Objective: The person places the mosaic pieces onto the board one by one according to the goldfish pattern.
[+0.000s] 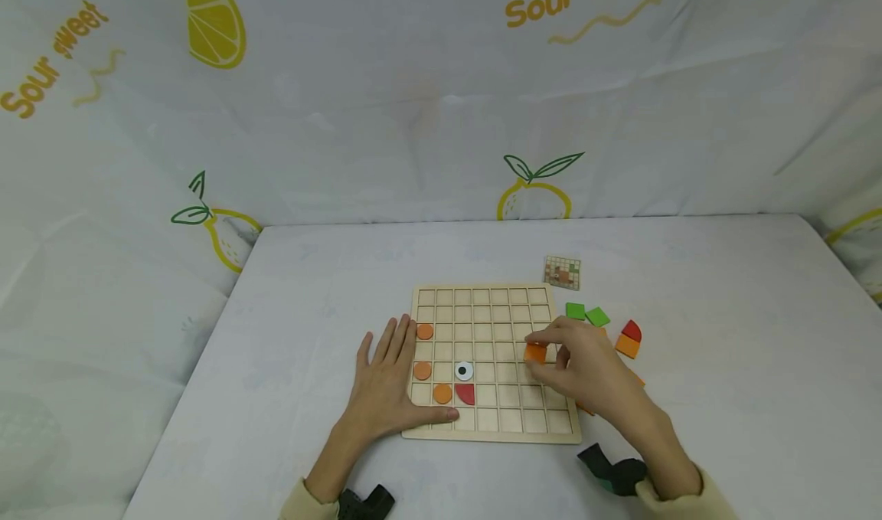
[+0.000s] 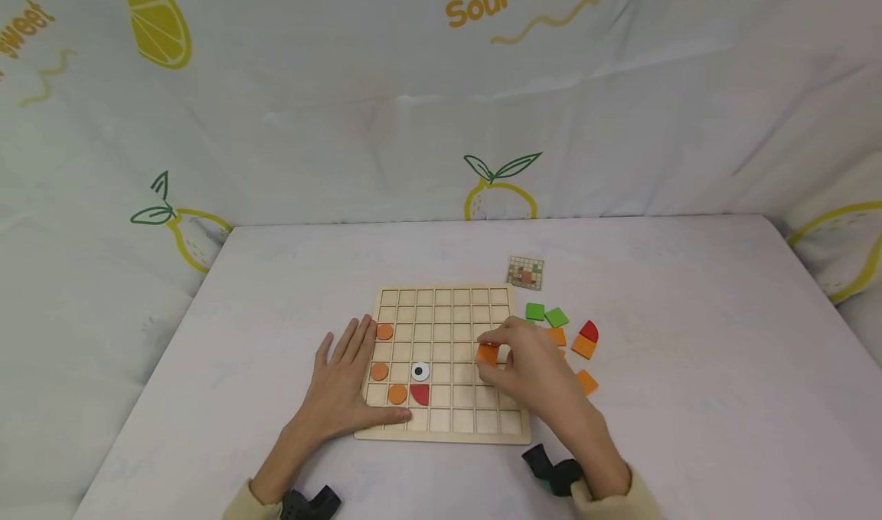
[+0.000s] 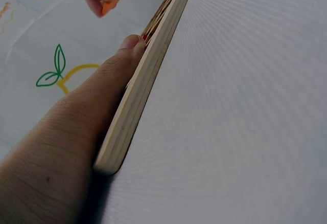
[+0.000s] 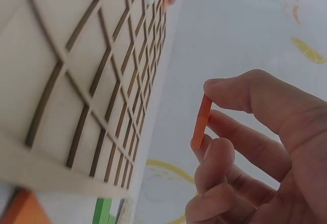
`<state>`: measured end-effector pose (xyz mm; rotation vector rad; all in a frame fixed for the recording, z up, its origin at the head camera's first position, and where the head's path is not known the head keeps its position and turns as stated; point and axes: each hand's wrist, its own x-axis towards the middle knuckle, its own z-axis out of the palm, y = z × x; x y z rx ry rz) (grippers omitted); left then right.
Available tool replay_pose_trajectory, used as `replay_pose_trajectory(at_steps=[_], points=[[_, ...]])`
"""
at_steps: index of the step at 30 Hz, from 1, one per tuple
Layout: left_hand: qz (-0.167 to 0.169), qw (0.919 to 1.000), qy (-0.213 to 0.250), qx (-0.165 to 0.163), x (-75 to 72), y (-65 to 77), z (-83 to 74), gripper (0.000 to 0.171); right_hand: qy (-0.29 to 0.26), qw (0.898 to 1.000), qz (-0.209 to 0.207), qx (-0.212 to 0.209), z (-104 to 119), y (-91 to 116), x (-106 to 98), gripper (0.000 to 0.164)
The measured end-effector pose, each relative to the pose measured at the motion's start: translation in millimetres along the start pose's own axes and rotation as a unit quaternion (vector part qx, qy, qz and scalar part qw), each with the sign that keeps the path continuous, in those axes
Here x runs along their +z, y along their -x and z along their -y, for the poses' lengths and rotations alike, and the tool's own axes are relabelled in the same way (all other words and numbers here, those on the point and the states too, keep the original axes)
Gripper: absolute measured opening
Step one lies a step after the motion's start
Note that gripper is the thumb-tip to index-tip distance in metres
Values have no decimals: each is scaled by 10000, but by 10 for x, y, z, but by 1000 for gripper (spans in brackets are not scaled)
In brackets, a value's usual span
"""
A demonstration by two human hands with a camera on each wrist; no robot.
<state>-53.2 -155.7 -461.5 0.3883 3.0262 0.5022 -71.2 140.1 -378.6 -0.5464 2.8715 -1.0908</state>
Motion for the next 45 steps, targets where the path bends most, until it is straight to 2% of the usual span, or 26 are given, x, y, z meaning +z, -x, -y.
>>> replay_pose_trajectory(at_steps=[3,14,24,28,45], points=[[-42,10000,-24,19,7,-3,4,144,-68,9999,8,-139,62,-44,48,27],[21,10000,-61,-21,5,-17,1,144,-300,9987,414,-65,281,-191,246,26],[109,9999,-51,-34,-3,-14,2,144,-600,9963,549,-266,448,-324,475,28],[68,10000,-65,2,2,-20,3,143,-603,9968,454,-267,497,-362,550,27],[100,9998,-151,11,-4,-10,5,143,-611,9973,322,-244,373,-429,771,28]])
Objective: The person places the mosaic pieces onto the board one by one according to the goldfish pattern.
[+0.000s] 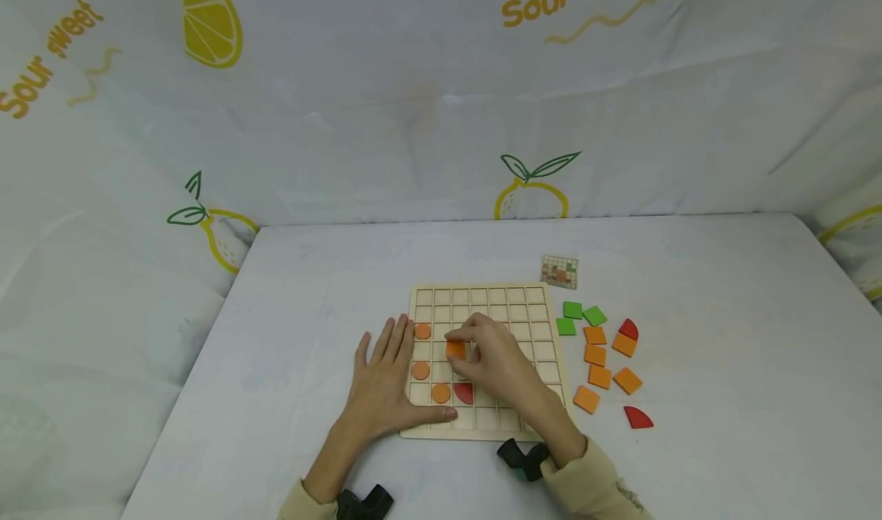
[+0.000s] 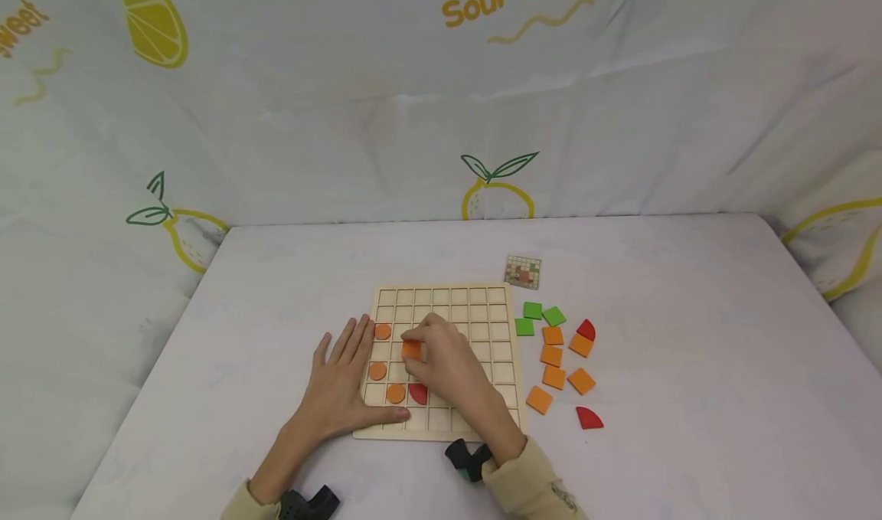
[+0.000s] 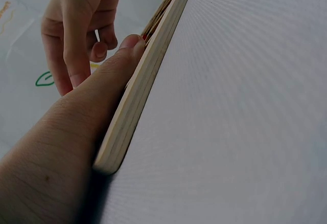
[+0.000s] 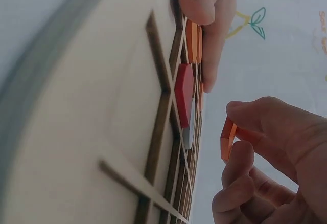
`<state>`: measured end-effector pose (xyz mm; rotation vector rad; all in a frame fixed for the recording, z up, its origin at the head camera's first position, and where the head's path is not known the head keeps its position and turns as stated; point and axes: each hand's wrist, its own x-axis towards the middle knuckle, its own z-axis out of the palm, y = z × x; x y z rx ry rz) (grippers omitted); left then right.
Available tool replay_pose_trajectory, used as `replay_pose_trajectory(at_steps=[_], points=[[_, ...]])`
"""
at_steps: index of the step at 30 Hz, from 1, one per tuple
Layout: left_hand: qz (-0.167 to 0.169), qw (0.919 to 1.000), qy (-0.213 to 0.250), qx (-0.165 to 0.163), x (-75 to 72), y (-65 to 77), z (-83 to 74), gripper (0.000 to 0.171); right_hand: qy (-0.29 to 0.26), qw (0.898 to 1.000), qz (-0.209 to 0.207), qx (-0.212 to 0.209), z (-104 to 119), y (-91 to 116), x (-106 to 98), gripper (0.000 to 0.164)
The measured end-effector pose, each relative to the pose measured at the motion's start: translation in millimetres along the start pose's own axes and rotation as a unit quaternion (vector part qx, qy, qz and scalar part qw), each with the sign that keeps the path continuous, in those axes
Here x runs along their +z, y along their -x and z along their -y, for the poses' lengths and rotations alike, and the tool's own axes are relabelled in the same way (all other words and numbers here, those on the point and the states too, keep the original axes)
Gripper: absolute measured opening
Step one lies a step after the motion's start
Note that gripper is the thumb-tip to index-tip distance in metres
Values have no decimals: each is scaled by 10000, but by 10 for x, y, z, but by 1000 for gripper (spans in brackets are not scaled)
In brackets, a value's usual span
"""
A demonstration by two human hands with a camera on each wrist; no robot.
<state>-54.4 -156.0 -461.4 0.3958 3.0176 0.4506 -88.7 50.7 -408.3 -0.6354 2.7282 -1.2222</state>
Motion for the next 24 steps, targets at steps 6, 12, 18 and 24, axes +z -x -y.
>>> replay_pose_trajectory(at_steps=[6,12,18,24], points=[[13,10000,76,-9,-5,2,-4,142,-21,9999,-22,101,-35,-15,43,28],[14,10000,47,-10,-6,0,-5,143,-7,9997,-42,250,-61,-26,49,28],[-120,9999,42,45,1,1,-4,143,-37,9991,-45,410,-82,-28,61,27],[-190,9997,104,78,7,2,1,143,-19,9987,-7,513,-90,-25,67,28]])
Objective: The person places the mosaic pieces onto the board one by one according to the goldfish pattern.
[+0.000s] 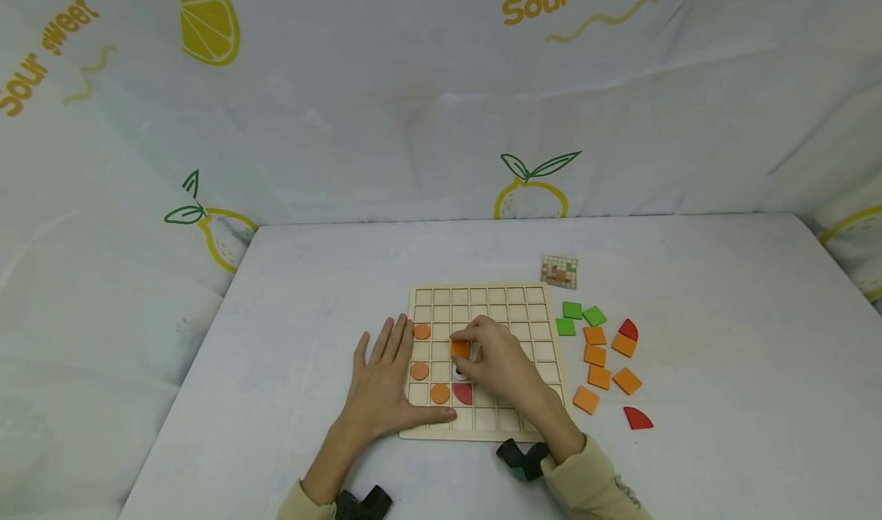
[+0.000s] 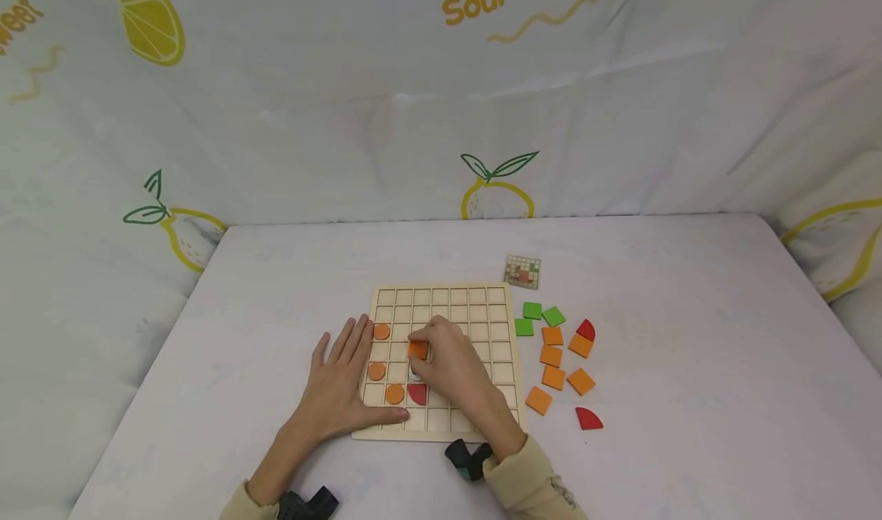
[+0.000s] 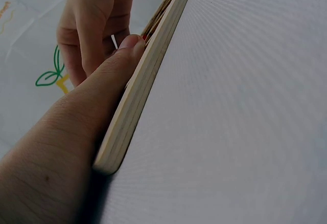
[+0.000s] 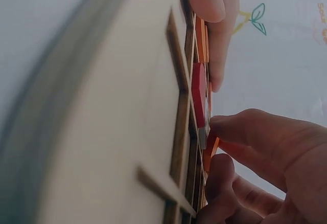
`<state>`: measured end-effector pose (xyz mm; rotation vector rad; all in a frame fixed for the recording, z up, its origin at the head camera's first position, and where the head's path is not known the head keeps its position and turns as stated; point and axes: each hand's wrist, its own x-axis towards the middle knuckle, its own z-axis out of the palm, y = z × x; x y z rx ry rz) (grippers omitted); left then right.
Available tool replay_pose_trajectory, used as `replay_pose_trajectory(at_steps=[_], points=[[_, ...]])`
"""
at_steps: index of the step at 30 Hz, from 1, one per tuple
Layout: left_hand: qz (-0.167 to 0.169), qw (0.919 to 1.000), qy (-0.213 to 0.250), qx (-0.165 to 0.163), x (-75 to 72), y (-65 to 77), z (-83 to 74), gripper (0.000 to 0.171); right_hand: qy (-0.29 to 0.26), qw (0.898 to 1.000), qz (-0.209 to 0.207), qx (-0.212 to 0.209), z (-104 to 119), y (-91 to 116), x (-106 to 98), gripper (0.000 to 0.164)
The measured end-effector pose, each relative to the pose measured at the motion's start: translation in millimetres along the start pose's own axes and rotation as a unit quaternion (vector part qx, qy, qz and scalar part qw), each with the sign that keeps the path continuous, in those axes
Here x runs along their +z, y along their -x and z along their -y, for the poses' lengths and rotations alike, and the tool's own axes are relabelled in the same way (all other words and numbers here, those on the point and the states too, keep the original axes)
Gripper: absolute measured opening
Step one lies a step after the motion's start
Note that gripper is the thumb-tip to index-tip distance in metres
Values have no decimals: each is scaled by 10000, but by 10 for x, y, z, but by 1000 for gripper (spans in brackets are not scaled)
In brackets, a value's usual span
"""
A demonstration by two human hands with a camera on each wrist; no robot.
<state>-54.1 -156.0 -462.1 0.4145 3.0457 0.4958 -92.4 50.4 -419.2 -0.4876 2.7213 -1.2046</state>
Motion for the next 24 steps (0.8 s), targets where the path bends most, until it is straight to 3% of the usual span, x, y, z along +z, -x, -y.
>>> replay_pose_trajectory(at_steps=[24], points=[[223,9996,-44,-142,-16,-5,-7,143,-11,9997,72,245,-4,-4,-9,25]])
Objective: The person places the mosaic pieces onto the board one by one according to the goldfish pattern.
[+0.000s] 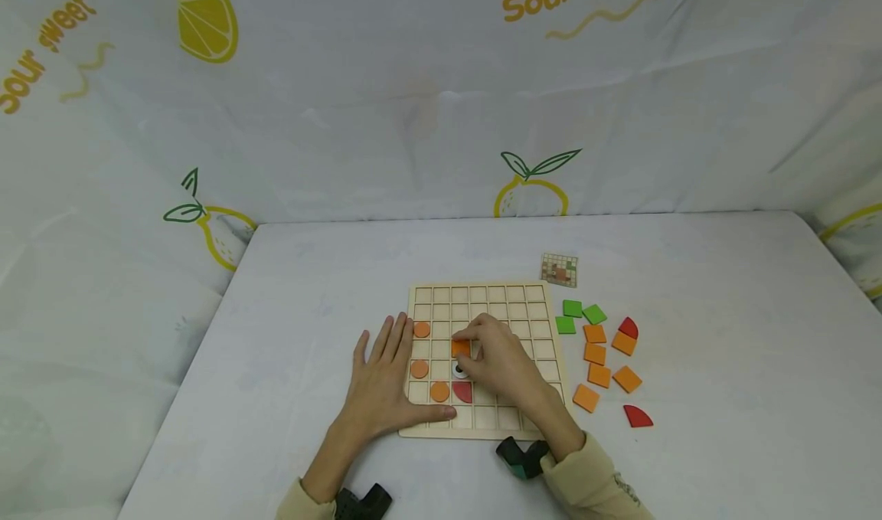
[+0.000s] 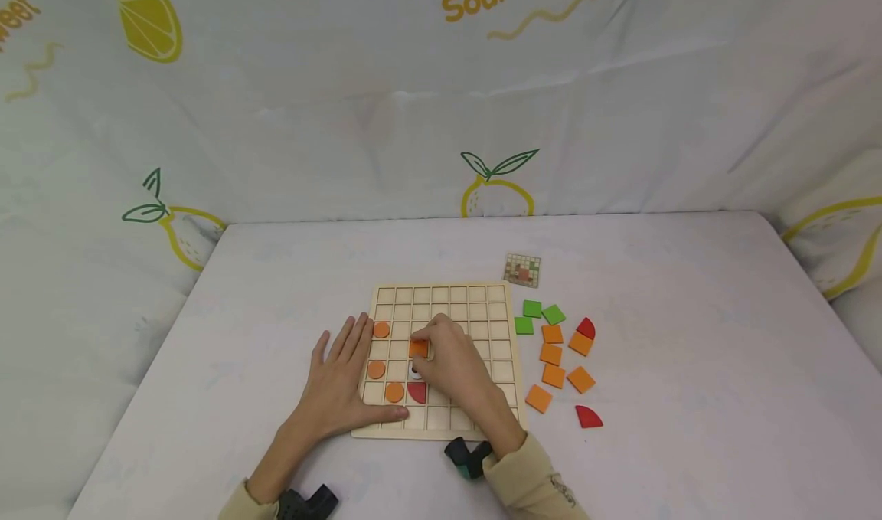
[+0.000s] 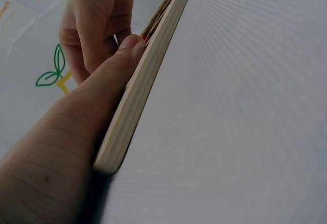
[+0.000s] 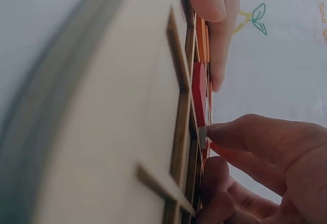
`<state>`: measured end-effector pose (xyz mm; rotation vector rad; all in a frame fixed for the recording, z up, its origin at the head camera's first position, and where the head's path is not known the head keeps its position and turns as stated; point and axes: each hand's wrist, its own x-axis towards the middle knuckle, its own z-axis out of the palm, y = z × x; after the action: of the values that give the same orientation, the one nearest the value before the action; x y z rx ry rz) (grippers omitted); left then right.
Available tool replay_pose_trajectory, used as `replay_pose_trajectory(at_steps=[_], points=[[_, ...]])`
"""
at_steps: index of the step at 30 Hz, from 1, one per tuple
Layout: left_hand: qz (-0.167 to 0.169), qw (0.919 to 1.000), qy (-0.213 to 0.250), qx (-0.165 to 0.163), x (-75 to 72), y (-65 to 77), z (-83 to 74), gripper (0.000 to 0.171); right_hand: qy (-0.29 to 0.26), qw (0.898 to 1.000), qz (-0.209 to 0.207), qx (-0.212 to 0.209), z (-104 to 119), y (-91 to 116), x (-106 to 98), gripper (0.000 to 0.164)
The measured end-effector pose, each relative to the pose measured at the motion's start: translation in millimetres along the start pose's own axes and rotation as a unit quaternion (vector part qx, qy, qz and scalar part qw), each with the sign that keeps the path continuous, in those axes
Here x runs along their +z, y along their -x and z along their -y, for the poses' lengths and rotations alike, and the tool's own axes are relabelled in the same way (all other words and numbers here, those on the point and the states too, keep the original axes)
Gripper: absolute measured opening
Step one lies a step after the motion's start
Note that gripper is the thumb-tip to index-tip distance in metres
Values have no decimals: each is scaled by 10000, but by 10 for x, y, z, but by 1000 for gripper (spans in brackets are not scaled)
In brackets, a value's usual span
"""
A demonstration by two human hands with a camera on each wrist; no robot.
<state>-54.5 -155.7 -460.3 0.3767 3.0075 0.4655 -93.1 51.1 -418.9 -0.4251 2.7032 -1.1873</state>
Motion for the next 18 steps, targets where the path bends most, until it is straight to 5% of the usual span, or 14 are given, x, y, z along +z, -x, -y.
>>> replay_pose_trajectory(at_steps=[18], points=[[-124,9999,-5,77,22,-3,17,143,10,10000,34,6,19,14,-7,25]])
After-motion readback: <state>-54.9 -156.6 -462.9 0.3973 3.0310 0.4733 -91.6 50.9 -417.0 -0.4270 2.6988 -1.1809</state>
